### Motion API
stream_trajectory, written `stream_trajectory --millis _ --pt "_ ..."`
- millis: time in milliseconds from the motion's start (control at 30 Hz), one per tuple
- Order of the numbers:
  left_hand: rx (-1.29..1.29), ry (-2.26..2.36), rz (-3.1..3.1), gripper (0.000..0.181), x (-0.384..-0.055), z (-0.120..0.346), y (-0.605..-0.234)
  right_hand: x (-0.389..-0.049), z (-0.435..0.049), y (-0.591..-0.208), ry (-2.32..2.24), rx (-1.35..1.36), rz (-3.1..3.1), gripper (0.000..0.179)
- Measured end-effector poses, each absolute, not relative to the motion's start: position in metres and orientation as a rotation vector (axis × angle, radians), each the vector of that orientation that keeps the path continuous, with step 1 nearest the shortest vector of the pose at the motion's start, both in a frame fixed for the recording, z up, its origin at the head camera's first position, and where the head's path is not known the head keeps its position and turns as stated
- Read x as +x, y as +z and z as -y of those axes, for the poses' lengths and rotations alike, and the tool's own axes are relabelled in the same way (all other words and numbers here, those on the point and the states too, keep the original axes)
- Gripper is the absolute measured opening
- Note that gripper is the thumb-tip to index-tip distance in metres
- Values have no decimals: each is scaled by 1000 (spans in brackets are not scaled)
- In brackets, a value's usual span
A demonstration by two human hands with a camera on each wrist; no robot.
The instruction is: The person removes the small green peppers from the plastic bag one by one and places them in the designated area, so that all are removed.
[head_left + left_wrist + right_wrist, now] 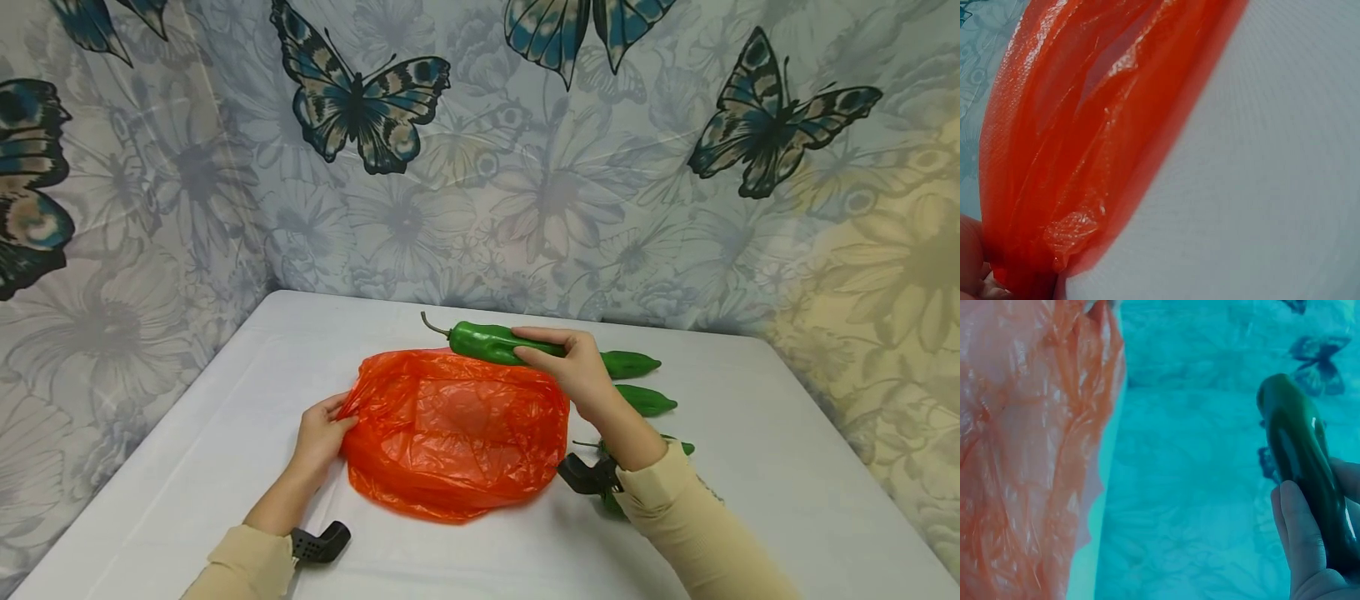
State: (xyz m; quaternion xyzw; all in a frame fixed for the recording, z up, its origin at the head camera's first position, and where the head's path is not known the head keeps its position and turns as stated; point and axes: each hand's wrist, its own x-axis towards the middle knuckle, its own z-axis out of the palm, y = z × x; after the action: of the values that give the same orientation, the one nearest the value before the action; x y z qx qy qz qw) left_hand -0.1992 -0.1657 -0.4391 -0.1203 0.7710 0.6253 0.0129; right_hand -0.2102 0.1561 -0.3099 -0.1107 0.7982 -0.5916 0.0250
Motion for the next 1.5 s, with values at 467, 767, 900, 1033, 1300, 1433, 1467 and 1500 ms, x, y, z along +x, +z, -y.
stream_trajectory --millis 467,767,900,1033,1300,1433,1467,1500 --pt "-378 1950 -2394 46 -197 166 -439 -159 -198 -316 -1670 -410 -2560 42" --pt "-380 1949 -2381 46 -197 165 -440 -130 -220 -318 -1727 -475 -2547 35" --pt "-368 1943 -2400 45 -197 164 -440 -118 -229 -321 -1735 -540 -2558 33" --pt "-353 1933 -2421 45 -198 164 -440 -107 -240 -327 -1761 -545 -2582 34" --pt "-362 1939 -2425 44 -199 165 -439 -88 -264 -341 -1820 -527 -2524 34" --pt "-366 1933 -2427 44 -199 165 -439 -80 -274 -349 -1819 -442 -2508 34" --pt "-367 1934 -2426 44 -198 165 -439 -78 -276 -350 -1811 -421 -2511 34" --pt "-366 1937 -2425 45 -198 165 -439 -76 -278 -352 -1804 -402 -2510 35"
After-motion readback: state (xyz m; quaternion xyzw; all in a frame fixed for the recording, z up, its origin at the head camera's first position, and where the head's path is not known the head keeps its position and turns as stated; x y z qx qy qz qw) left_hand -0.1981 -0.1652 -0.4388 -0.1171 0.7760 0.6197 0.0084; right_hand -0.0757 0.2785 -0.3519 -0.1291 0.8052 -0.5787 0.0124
